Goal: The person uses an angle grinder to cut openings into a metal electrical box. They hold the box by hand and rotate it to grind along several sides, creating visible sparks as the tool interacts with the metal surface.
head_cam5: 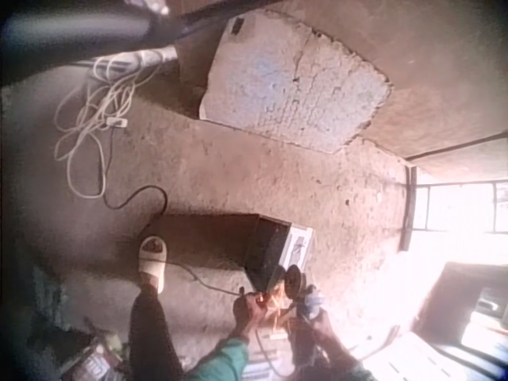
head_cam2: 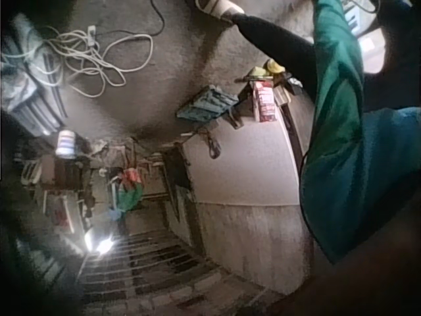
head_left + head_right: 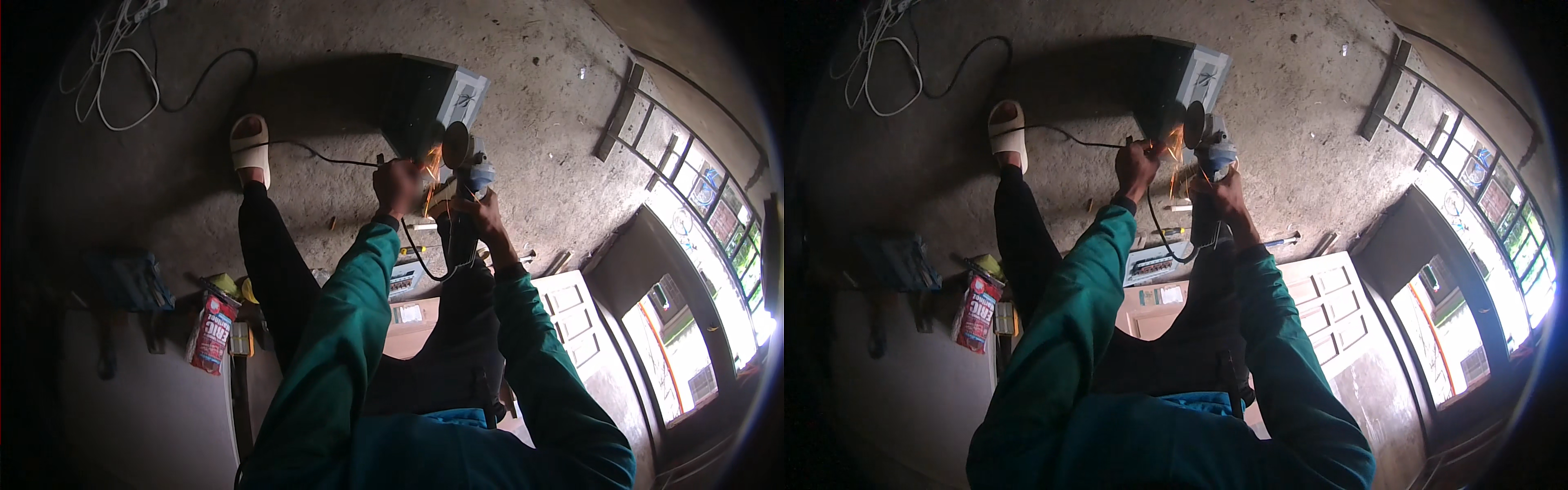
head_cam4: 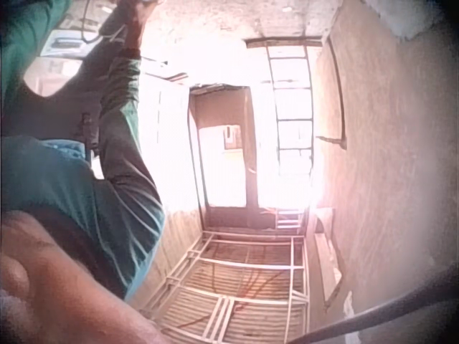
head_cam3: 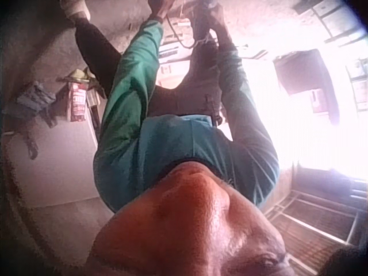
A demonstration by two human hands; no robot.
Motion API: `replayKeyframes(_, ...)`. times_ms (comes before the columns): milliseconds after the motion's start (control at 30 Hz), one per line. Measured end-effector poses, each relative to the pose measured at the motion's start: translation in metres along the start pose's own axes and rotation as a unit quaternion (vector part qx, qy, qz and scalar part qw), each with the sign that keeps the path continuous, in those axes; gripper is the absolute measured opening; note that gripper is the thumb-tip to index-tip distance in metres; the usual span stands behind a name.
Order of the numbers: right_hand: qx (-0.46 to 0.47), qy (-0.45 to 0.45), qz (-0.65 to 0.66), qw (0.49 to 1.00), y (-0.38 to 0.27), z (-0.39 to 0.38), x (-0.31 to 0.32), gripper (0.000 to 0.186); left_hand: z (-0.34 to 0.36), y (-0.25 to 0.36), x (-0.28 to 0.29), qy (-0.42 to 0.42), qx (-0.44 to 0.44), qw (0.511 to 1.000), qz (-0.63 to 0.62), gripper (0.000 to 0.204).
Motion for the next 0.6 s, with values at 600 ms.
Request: replayKeyframes(600,0.158,-0.031,0.028,0.987,-0.033,-0.015,0.001,0.036,-0.006,-0.001,0.003,0.049,0.047,0.995,-0.073,0.024)
Point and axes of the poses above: each hand's wrist, its own z-axis towards the middle knuckle, its own x-axis out of the back of the hand, y = z × x, the point moved 8 cm from there along z, towards the middle knuckle, and after that the axes turned 9 degrees about y, right-handed, at the moved point
